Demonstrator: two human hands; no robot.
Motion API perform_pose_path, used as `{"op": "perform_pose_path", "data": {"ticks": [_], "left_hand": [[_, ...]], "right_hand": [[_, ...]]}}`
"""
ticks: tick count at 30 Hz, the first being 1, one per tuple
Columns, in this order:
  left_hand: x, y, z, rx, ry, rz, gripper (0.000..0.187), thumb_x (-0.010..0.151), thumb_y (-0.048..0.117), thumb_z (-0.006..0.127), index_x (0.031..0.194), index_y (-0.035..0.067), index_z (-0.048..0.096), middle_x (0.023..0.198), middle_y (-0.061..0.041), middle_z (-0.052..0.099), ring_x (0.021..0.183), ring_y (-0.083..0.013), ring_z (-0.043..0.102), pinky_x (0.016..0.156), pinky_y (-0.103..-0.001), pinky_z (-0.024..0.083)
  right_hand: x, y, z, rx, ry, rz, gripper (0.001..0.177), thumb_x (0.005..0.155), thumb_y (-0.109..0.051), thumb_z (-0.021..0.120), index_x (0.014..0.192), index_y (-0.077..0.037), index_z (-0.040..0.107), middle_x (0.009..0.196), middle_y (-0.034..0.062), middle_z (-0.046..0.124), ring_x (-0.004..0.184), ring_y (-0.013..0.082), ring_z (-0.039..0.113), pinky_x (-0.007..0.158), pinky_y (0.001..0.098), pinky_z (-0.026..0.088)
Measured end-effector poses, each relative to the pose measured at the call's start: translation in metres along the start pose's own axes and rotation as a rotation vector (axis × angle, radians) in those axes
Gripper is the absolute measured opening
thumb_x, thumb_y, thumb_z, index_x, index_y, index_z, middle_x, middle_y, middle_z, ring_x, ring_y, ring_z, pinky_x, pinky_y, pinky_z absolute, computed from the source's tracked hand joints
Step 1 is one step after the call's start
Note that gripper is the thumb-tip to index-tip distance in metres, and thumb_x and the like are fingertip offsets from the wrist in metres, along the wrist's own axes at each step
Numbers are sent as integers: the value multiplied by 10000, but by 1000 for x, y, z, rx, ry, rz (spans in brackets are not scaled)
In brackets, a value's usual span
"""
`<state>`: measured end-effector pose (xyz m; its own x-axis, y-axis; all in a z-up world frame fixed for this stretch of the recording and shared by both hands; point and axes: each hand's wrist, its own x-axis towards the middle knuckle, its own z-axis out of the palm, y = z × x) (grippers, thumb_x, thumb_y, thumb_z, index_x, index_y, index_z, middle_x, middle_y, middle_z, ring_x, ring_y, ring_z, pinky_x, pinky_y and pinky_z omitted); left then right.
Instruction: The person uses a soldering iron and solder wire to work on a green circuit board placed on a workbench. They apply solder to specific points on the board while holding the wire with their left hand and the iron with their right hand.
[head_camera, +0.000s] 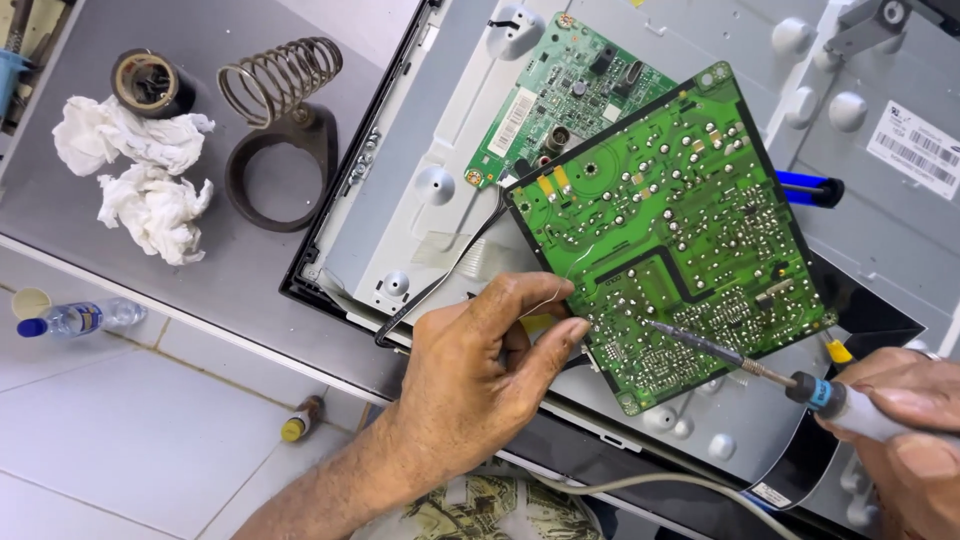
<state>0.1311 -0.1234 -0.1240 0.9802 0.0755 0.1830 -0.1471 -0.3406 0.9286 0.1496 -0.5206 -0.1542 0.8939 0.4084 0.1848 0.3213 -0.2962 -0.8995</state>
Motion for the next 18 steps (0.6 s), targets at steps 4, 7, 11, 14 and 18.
{"op": "perform_pose_path", "data": {"ticks": [4, 7, 11, 14, 18], "left_hand": [[-1, -1, 0, 22, -24, -35, 199, 914, 228, 693, 1078, 142, 620, 593, 66, 579, 457, -36, 496, 500, -190, 447], [0, -1, 1, 22, -13, -23, 194, 912, 223, 696, 1071, 136, 627, 617, 62, 576, 456, -42, 479, 503, -191, 440], [0, -1, 0, 28, -11, -27, 197, 909, 235, 696, 1068, 134, 637, 574, 61, 546, 452, -44, 468, 492, -195, 439], [0, -1, 1, 38, -12, -14, 192, 908, 221, 699, 1064, 138, 625, 677, 72, 626, 464, -41, 501, 500, -198, 452], [0, -2, 0, 53, -26, -38, 204, 908, 250, 695, 1072, 149, 627, 556, 66, 537, 452, -54, 489, 499, -212, 446]], "right_hand": [[-3, 6, -2, -27, -25, 9, 283, 937, -291, 522, 1194, -223, 620, 1110, -77, 665, 858, 102, 708, 694, 175, 670], [13, -22, 14, -78, -3, 51, 268, 929, -277, 520, 1171, -216, 615, 1019, -54, 684, 793, 105, 722, 685, 181, 651], [34, -62, 34, -176, 21, 153, 245, 922, -235, 524, 1145, -177, 608, 973, -13, 695, 752, 140, 733, 691, 224, 609], [38, -62, 38, -139, 30, 131, 243, 926, -218, 522, 1146, -164, 610, 941, -23, 689, 709, 139, 722, 672, 229, 596], [42, -67, 39, -129, 4, 151, 242, 922, -207, 526, 1143, -177, 621, 902, -28, 697, 729, 145, 729, 696, 249, 602]]}}
